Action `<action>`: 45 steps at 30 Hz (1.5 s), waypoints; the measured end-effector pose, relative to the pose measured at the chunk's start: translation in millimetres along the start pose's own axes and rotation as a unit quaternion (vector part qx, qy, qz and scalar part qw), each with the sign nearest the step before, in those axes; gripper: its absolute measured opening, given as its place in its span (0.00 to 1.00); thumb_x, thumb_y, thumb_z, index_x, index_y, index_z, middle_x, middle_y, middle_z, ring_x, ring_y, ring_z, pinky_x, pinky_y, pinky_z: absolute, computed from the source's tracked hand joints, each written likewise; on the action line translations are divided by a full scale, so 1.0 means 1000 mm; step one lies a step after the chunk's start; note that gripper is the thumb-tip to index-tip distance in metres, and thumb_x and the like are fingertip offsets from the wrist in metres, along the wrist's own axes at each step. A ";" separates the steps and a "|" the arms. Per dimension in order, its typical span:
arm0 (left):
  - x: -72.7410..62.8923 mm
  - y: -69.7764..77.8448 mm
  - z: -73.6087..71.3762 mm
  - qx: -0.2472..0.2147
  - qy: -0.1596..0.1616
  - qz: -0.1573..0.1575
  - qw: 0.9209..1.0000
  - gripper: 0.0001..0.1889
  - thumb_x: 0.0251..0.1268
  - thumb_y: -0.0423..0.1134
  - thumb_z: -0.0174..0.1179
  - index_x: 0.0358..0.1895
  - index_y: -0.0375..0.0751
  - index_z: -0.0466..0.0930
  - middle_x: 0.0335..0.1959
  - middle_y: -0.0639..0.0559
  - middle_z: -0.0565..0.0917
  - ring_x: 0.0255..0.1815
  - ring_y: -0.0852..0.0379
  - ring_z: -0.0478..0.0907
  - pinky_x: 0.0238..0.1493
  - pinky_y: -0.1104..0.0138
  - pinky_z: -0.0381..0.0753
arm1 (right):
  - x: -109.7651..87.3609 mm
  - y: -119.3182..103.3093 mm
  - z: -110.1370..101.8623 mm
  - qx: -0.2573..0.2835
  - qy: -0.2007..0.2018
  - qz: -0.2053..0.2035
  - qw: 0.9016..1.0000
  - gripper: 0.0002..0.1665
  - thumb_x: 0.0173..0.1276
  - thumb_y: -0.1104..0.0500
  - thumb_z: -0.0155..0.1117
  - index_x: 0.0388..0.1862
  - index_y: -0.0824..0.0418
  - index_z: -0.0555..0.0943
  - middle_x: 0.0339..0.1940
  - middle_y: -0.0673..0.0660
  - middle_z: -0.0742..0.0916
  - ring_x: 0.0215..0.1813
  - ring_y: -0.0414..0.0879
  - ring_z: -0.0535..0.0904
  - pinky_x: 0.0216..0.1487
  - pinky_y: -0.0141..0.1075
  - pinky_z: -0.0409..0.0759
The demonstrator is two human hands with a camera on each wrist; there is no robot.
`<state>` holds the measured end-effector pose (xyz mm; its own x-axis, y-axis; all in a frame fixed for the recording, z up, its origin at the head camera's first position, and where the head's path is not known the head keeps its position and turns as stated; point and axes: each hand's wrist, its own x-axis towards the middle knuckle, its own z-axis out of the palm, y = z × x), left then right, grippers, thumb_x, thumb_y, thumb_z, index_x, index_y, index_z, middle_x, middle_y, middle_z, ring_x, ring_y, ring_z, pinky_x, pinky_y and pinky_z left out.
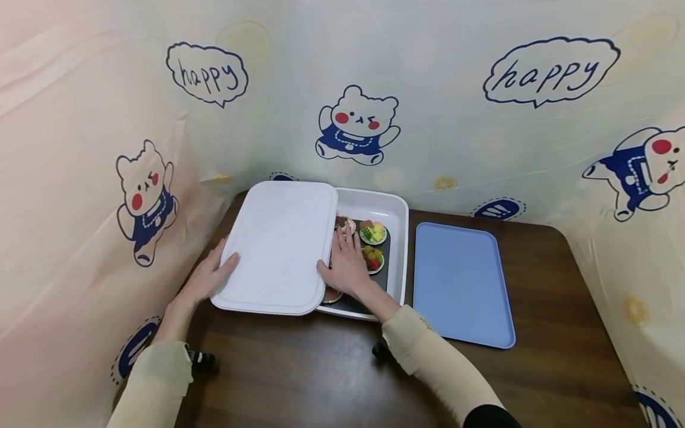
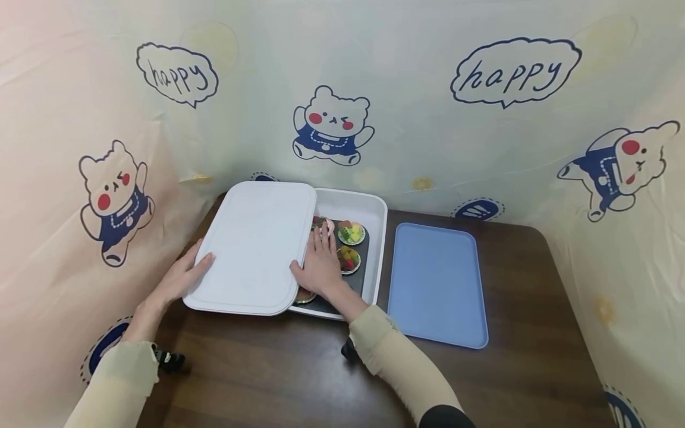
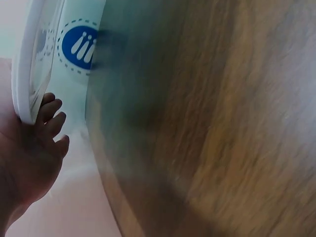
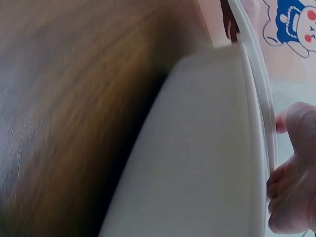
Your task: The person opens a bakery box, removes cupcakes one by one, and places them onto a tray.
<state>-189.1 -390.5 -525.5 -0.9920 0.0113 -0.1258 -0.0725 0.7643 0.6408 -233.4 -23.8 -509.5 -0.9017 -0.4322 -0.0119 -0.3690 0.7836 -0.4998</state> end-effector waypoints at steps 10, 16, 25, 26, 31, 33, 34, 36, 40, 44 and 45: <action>-0.001 -0.014 -0.023 -0.026 0.021 0.000 0.999 0.46 0.89 0.63 0.46 0.92 0.40 0.39 0.91 0.27 0.46 0.89 0.19 0.46 0.86 0.26 0.48 | 0.025 -0.007 0.048 0.028 0.011 -0.006 1.000 0.59 0.78 0.33 0.49 0.91 0.71 0.48 0.94 0.69 0.52 0.96 0.61 0.37 0.96 0.55 0.37; -0.002 -0.021 -0.026 -0.050 0.051 -0.004 0.997 0.46 0.87 0.64 0.48 0.90 0.34 0.48 0.86 0.22 0.57 0.83 0.22 0.59 0.84 0.30 0.57 | 0.021 -0.028 0.046 0.016 0.002 -0.004 1.000 0.59 0.80 0.33 0.48 0.91 0.72 0.46 0.94 0.69 0.51 0.96 0.61 0.34 0.96 0.54 0.35; -0.001 -0.034 -0.026 -0.059 0.038 -0.033 0.997 0.44 0.89 0.59 0.49 0.90 0.32 0.46 0.88 0.23 0.54 0.87 0.20 0.54 0.85 0.27 0.54 | 0.014 -0.062 0.038 -0.053 0.001 0.015 0.998 0.57 0.80 0.36 0.51 0.90 0.74 0.50 0.93 0.71 0.56 0.96 0.62 0.41 0.96 0.53 0.42; -0.001 -0.037 -0.026 -0.058 0.040 -0.036 0.997 0.43 0.90 0.57 0.49 0.90 0.32 0.46 0.88 0.23 0.54 0.87 0.20 0.53 0.85 0.27 0.53 | 0.015 -0.064 0.040 -0.056 0.000 0.015 0.998 0.57 0.80 0.36 0.51 0.90 0.74 0.50 0.93 0.71 0.56 0.96 0.62 0.42 0.96 0.53 0.42; 0.005 -0.052 -0.019 -0.043 0.044 -0.055 0.997 0.35 0.93 0.47 0.41 0.87 0.25 0.51 0.86 0.20 0.55 0.87 0.19 0.52 0.87 0.29 0.51 | 0.018 -0.067 0.046 -0.062 0.002 0.021 0.998 0.58 0.79 0.36 0.52 0.90 0.73 0.50 0.93 0.71 0.56 0.96 0.62 0.44 0.96 0.54 0.45; 0.008 -0.056 -0.014 -0.048 0.045 -0.064 0.996 0.33 0.93 0.44 0.38 0.86 0.23 0.52 0.85 0.19 0.57 0.87 0.20 0.53 0.87 0.30 0.53 | 0.018 -0.067 0.048 -0.066 0.002 0.021 0.998 0.58 0.78 0.37 0.54 0.90 0.73 0.50 0.93 0.71 0.56 0.96 0.61 0.44 0.96 0.54 0.45; 0.009 -0.058 -0.012 -0.056 0.048 -0.068 0.995 0.32 0.93 0.43 0.38 0.86 0.23 0.52 0.85 0.19 0.57 0.87 0.20 0.54 0.87 0.30 0.54 | 0.017 -0.067 0.049 -0.069 0.003 0.021 0.997 0.59 0.78 0.37 0.55 0.90 0.74 0.50 0.93 0.71 0.55 0.96 0.62 0.44 0.96 0.54 0.45; 0.011 -0.059 -0.009 -0.066 0.064 -0.064 0.994 0.31 0.93 0.41 0.38 0.85 0.22 0.54 0.84 0.19 0.59 0.86 0.21 0.56 0.86 0.31 0.56 | 0.015 -0.067 0.050 -0.076 0.004 0.019 0.997 0.59 0.78 0.37 0.56 0.90 0.74 0.49 0.93 0.71 0.54 0.96 0.62 0.43 0.96 0.54 0.44; 0.017 -0.062 -0.005 -0.062 0.093 -0.054 0.992 0.30 0.92 0.40 0.39 0.84 0.23 0.56 0.83 0.19 0.62 0.84 0.20 0.59 0.85 0.31 0.58 | 0.015 -0.068 0.052 -0.089 0.010 0.021 0.996 0.58 0.80 0.37 0.57 0.90 0.73 0.49 0.93 0.70 0.54 0.96 0.61 0.43 0.96 0.53 0.44; 0.019 -0.065 0.000 -0.031 0.109 -0.056 0.992 0.28 0.92 0.40 0.39 0.82 0.23 0.60 0.80 0.18 0.65 0.81 0.19 0.62 0.83 0.30 0.61 | 0.017 -0.070 0.055 -0.101 0.008 0.031 0.994 0.58 0.81 0.37 0.55 0.91 0.72 0.48 0.94 0.69 0.53 0.96 0.60 0.42 0.97 0.51 0.43; 0.019 -0.065 0.001 -0.024 0.112 -0.057 0.992 0.28 0.92 0.39 0.39 0.82 0.24 0.61 0.80 0.18 0.66 0.81 0.18 0.63 0.83 0.30 0.61 | 0.018 -0.071 0.056 -0.106 0.006 0.033 0.994 0.58 0.81 0.36 0.54 0.91 0.72 0.47 0.94 0.69 0.53 0.96 0.60 0.41 0.97 0.51 0.43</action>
<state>-203.1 -439.5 -570.5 -0.9745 -0.2224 -0.0316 -0.1860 0.7200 0.6685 -210.7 -111.6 -522.8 -0.9276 -0.3724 -0.0278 -0.3469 0.8869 -0.3051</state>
